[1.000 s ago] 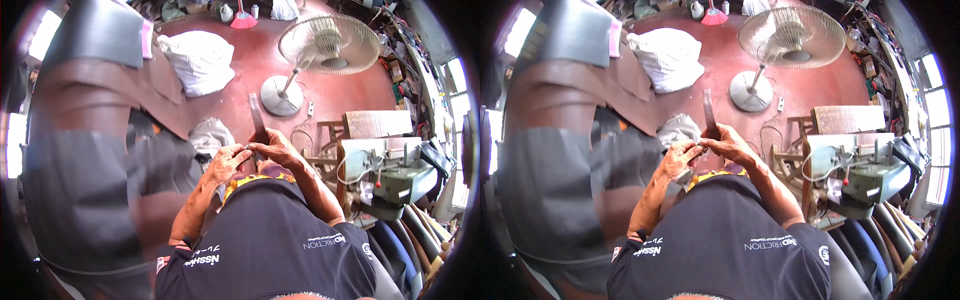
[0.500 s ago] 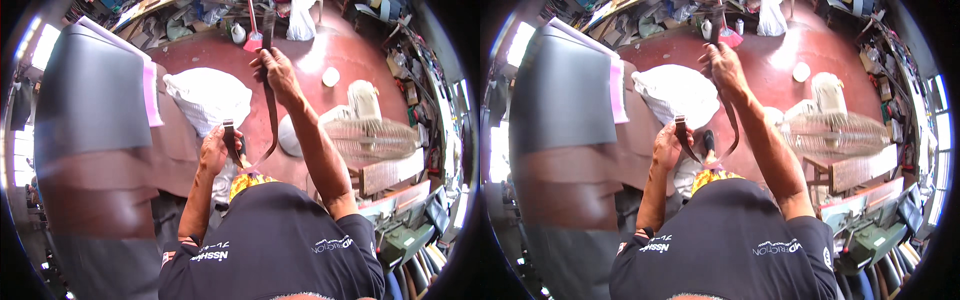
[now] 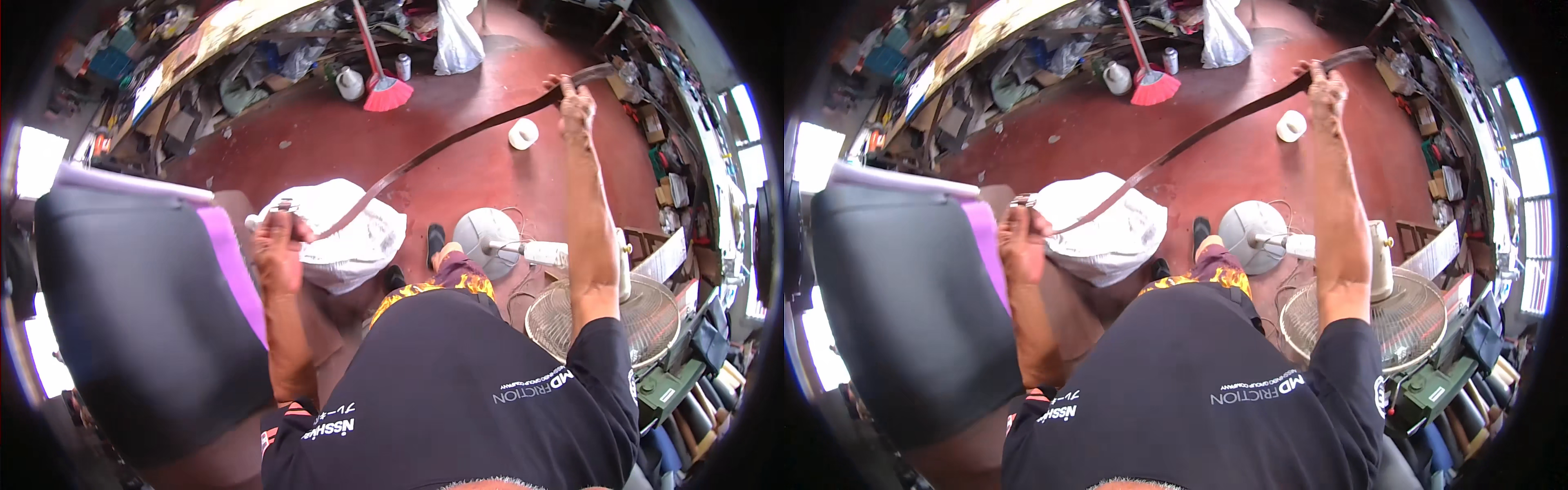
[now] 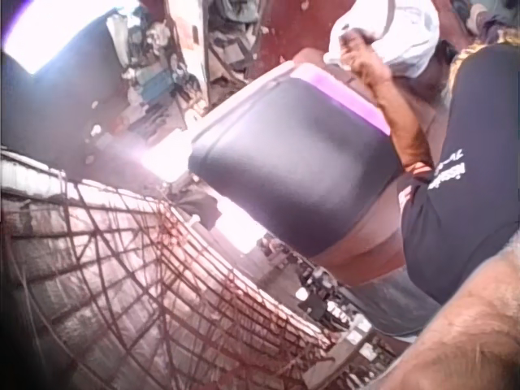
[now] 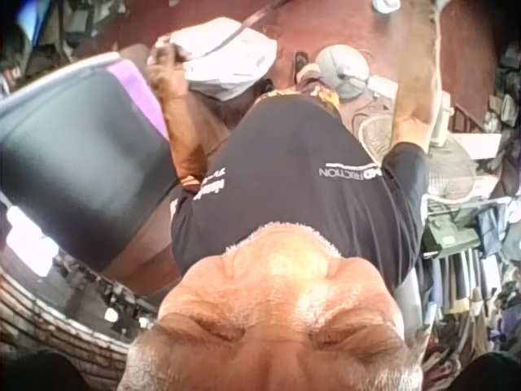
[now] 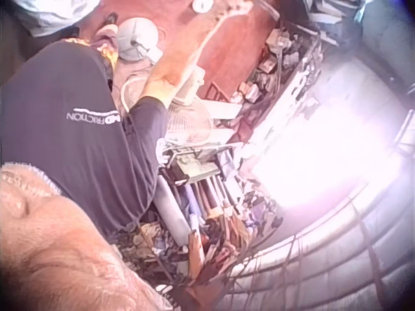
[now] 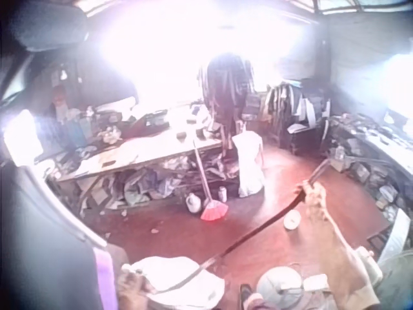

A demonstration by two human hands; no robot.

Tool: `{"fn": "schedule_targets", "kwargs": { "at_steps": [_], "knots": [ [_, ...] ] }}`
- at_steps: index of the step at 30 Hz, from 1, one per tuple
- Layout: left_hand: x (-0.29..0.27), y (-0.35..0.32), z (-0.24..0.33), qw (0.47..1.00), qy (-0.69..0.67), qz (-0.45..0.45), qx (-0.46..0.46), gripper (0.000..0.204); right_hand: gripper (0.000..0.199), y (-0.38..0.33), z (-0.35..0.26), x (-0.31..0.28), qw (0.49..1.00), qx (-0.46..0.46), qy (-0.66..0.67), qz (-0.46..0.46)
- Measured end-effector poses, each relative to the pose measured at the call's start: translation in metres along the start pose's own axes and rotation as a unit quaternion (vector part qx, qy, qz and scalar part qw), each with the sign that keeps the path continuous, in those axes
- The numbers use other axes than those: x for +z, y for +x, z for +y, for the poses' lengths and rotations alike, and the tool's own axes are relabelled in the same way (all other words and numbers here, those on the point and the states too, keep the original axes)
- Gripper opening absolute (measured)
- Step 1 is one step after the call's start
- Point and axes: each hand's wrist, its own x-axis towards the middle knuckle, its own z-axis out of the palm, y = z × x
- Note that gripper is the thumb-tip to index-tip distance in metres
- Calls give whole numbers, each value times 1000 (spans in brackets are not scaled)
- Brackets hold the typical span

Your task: Inspecting and assembling a leather pouch, checking the strap fit and buckle.

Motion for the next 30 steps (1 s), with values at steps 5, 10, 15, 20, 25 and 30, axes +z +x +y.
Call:
{"fn": "schedule_targets", "kwargs": {
  "at_steps": [5,10,15,20,25,30],
  "knots": [
    [14,120,37,991,27,-83,105,31,21,136,26,-132,985,-40,-62,157],
    [39,250,10,989,16,-106,104,38,23,207,106,-255,948,25,-96,303],
    [59,386,-22,998,-6,-54,34,37,37,217,129,-365,885,108,-147,429],
    [102,521,-51,994,-77,-80,-3,34,36,235,112,-448,865,85,-104,483],
    [160,663,-103,991,-93,-87,-47,28,8,230,113,-516,856,57,-149,491],
    [312,757,-188,992,-28,-108,-54,32,14,268,90,-538,812,38,-22,582]
  ]
}}
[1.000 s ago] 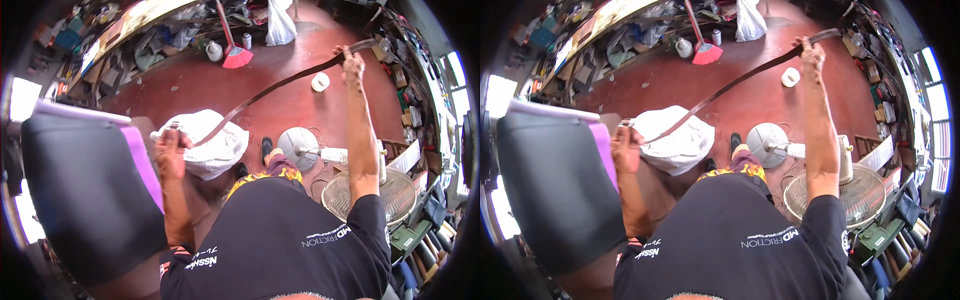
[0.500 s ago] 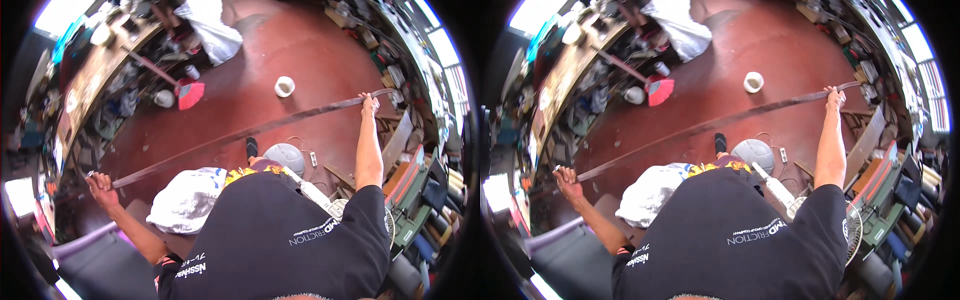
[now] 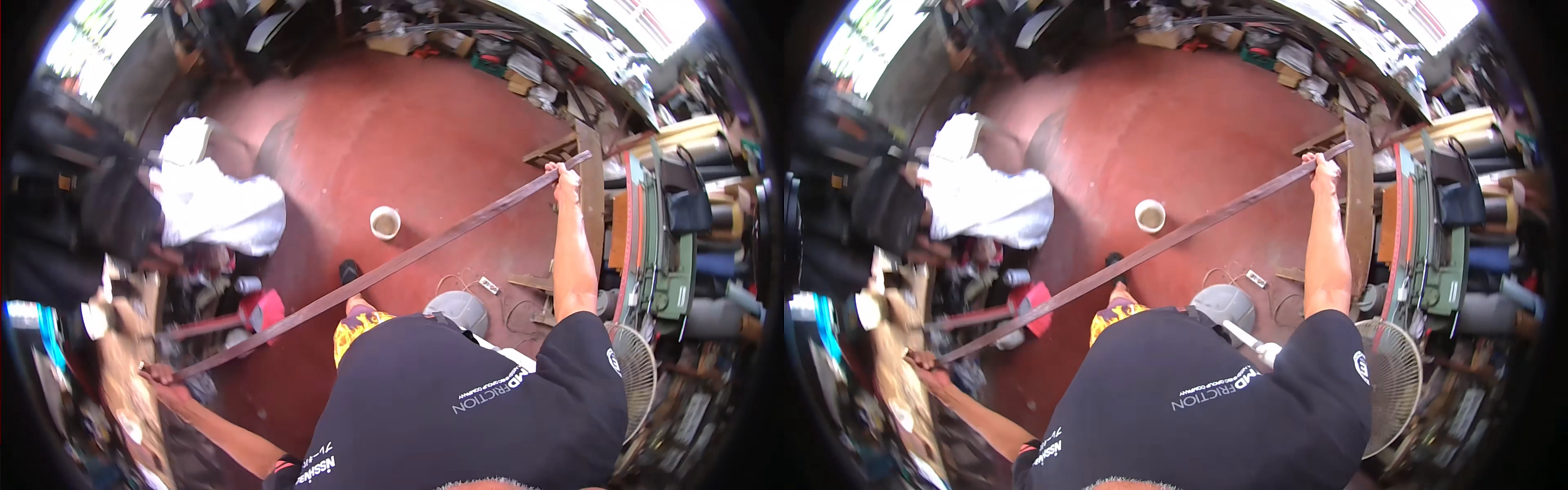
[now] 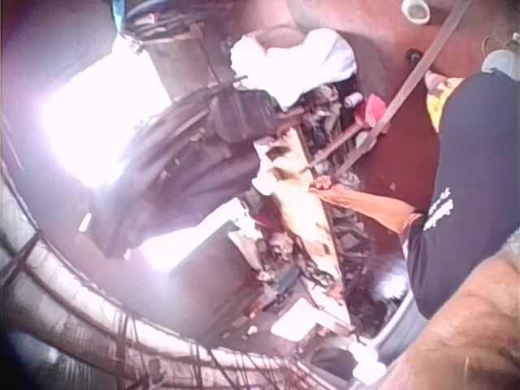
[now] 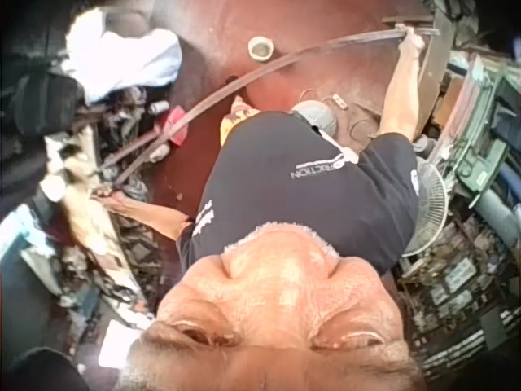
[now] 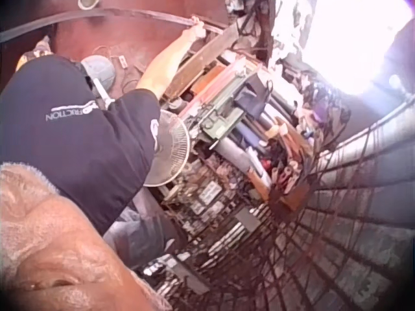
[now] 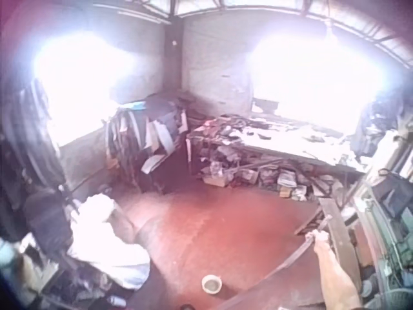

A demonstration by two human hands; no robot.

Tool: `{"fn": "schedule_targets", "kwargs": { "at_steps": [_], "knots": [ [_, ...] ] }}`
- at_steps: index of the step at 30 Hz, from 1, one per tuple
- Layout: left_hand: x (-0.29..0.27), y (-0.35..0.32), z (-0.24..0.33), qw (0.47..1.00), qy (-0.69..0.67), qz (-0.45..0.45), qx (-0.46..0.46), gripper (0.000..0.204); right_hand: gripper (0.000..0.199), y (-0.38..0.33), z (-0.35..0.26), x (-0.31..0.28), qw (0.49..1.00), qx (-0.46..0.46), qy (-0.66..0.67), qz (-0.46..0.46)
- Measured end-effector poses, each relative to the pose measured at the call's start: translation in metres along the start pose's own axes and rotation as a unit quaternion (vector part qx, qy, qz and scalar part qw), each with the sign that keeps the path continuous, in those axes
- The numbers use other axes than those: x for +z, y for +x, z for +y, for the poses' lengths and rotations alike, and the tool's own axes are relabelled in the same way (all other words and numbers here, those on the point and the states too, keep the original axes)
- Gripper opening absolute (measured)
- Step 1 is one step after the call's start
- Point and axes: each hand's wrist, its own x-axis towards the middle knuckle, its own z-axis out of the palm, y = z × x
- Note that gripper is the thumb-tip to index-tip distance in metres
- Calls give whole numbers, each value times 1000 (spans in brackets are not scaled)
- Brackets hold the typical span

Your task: Inspecting and assembling a leather pouch, checking the strap fit and buckle.

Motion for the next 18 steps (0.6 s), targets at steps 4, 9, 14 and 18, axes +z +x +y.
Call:
{"fn": "schedule_targets", "kwargs": {
  "at_steps": [4,9,14,18],
  "knots": [
    [124,72,-87,986,-76,-82,-127,38,11,29,-42,-27,988,-21,101,110],
    [295,145,-167,966,-52,-197,-162,40,25,80,-125,-124,974,-107,50,192],
    [440,234,-244,930,-187,-257,-185,33,27,147,-219,-282,957,-164,15,240],
    [592,238,-252,916,-185,-322,-155,34,29,211,-185,-281,935,-154,145,284]
  ]
}}
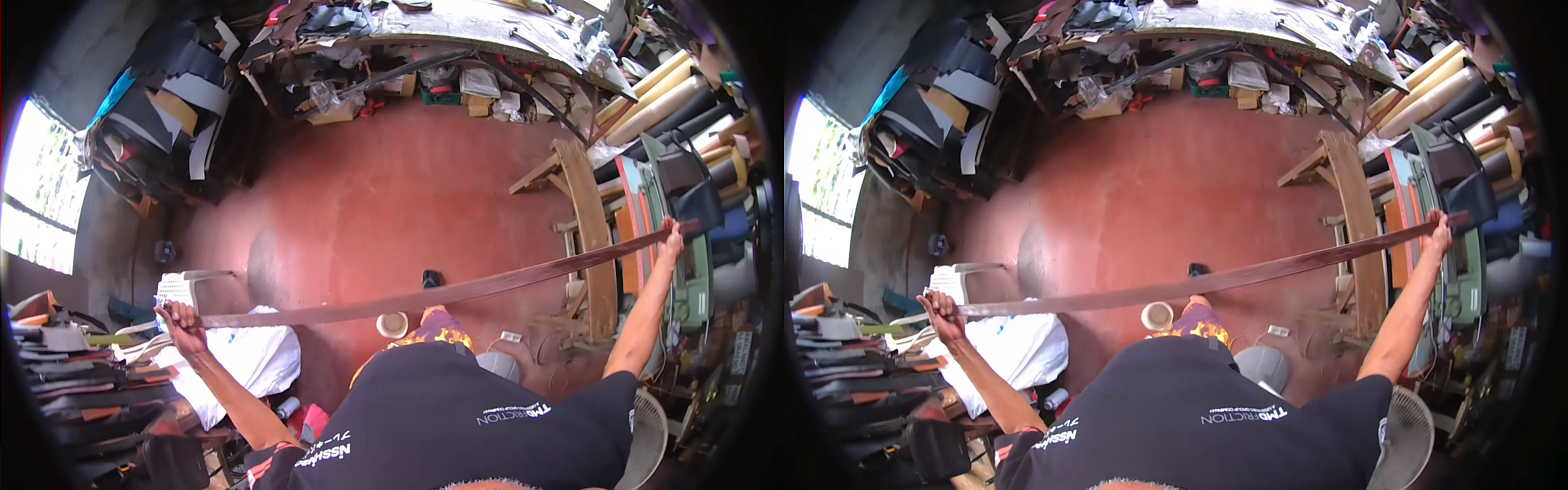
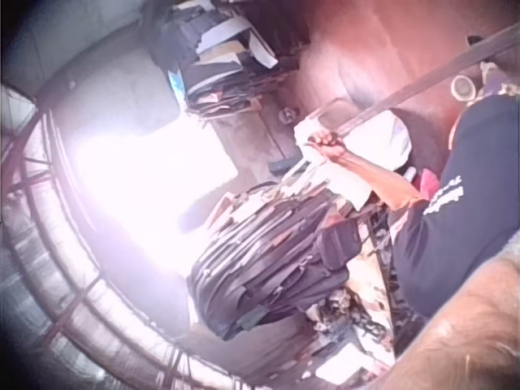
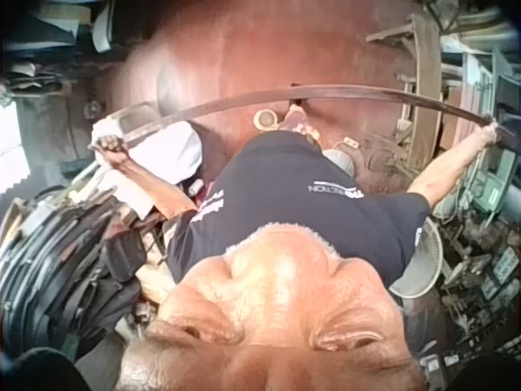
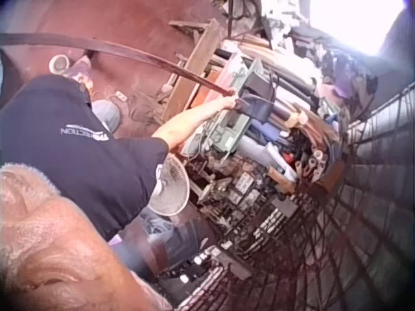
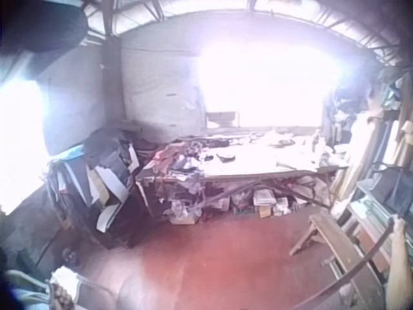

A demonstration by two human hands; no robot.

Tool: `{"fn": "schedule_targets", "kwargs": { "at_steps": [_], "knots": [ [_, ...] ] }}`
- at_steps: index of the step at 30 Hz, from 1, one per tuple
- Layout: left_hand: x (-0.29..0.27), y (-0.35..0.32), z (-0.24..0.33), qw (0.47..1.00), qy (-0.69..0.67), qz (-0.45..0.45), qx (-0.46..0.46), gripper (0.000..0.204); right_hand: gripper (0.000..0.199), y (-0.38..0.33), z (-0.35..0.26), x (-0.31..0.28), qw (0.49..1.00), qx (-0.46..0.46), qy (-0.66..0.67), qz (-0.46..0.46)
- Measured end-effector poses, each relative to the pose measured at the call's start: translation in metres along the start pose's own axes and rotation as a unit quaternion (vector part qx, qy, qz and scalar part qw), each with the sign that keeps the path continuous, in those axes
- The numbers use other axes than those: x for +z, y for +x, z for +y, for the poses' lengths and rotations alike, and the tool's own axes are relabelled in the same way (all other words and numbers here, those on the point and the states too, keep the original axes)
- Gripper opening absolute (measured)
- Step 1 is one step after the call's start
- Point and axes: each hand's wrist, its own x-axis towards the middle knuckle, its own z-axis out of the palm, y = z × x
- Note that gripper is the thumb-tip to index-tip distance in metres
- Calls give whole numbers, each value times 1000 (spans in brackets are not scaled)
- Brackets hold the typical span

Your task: Inspecting and assembling a leather pouch, checking the strap fit and buckle.

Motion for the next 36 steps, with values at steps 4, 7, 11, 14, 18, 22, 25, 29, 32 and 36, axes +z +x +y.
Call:
{"fn": "schedule_targets", "kwargs": {
  "at_steps": [4,7,11,14,18,22,25,29,32,36],
  "knots": [
    [51,86,-63,1000,13,-6,-1,32,32,83,-15,-3,998,18,-8,51],
    [89,148,-104,1000,21,3,13,30,31,125,-12,40,997,31,15,67],
    [139,226,-182,994,78,78,4,33,29,165,-15,114,994,28,109,5],
    [178,282,-248,999,12,26,-30,30,27,189,-13,169,994,10,103,-44],
    [253,350,-314,995,-21,-74,-60,27,26,189,2,272,990,-5,75,-119],
    [311,430,-383,989,46,-124,-62,19,24,120,29,427,992,-20,45,-118],
    [370,486,-465,972,201,-68,-105,14,25,78,29,509,991,-52,-17,-120],
    [434,556,-583,950,266,-53,-157,18,23,61,44,601,983,-63,-31,-172],
    [459,605,-661,926,311,-62,-205,33,21,73,60,639,974,-81,-39,-206],
    [463,666,-768,877,440,-68,-181,44,21,113,84,675,980,-60,-30,-186]
  ]
}}
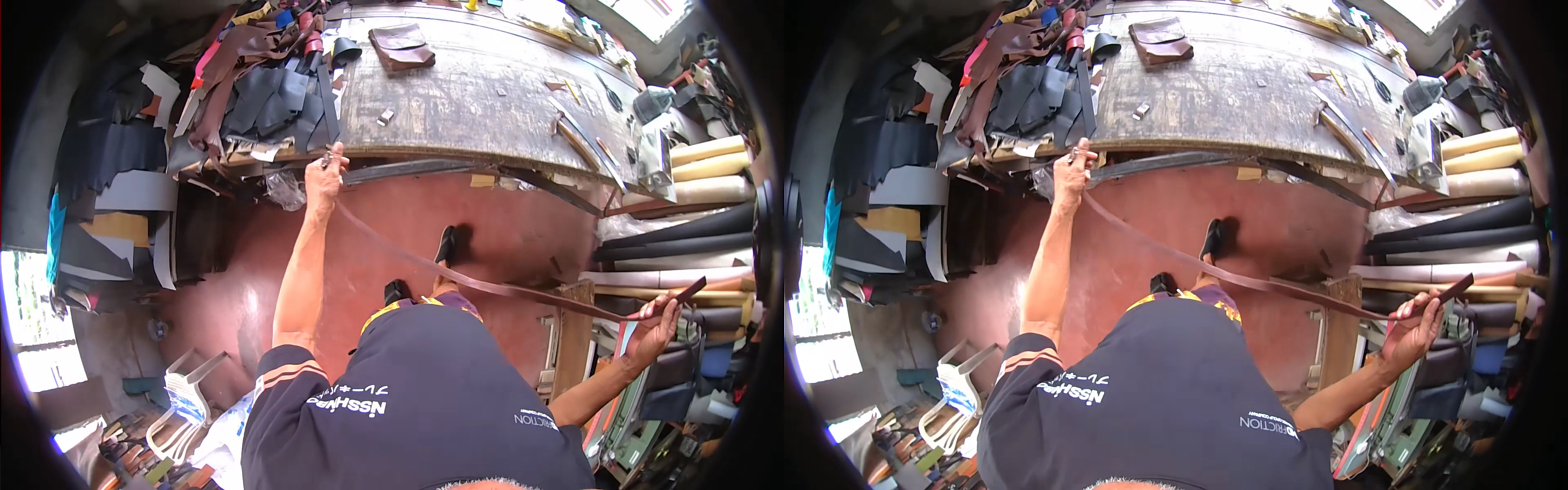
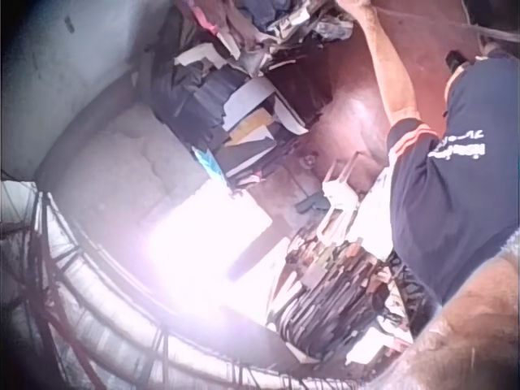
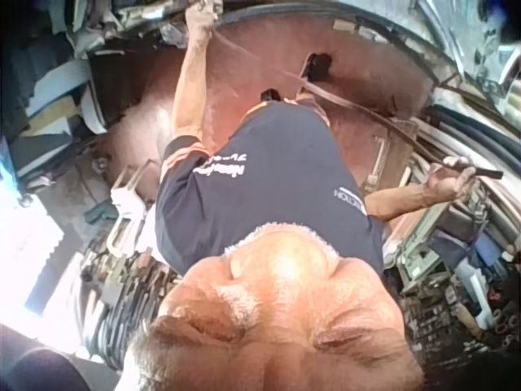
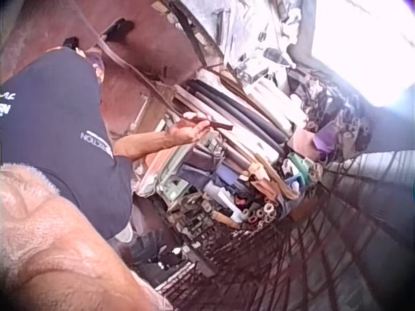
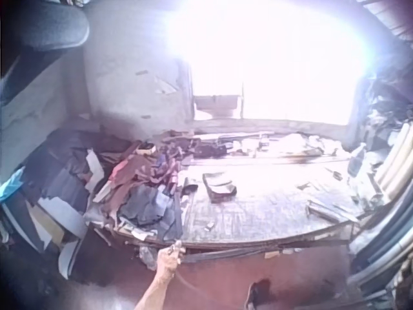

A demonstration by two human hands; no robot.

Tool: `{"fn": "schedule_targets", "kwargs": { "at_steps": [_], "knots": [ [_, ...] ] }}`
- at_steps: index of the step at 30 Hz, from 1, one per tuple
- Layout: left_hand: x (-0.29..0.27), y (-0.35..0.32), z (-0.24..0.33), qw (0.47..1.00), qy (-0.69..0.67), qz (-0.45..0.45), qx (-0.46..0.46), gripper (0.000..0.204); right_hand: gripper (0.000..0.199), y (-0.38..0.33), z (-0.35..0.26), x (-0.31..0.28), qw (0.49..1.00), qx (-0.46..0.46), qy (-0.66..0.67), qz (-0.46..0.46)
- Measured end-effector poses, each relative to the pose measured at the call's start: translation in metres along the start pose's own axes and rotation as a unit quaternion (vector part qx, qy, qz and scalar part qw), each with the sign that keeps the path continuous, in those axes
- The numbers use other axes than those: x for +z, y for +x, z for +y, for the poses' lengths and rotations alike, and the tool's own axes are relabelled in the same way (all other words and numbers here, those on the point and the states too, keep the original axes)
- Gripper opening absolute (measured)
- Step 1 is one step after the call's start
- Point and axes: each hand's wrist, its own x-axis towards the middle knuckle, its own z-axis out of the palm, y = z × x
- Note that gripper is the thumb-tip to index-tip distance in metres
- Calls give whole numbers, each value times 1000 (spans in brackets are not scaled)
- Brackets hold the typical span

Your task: Inspecting and assembling a leather pouch, checking the strap fit and buckle.

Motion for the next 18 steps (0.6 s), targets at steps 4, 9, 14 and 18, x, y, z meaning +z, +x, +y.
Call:
{"fn": "schedule_targets", "kwargs": {
  "at_steps": [4,9,14,18],
  "knots": [
    [63,76,-43,984,138,45,105,32,24,66,49,17,1000,16,-27,-1],
    [112,134,-90,930,293,74,208,29,27,159,97,85,995,59,-53,-62],
    [150,163,-98,942,284,74,164,38,26,229,116,133,983,91,-61,-146],
    [146,163,-108,926,345,71,136,40,26,259,129,162,982,108,-42,-151]
  ]
}}
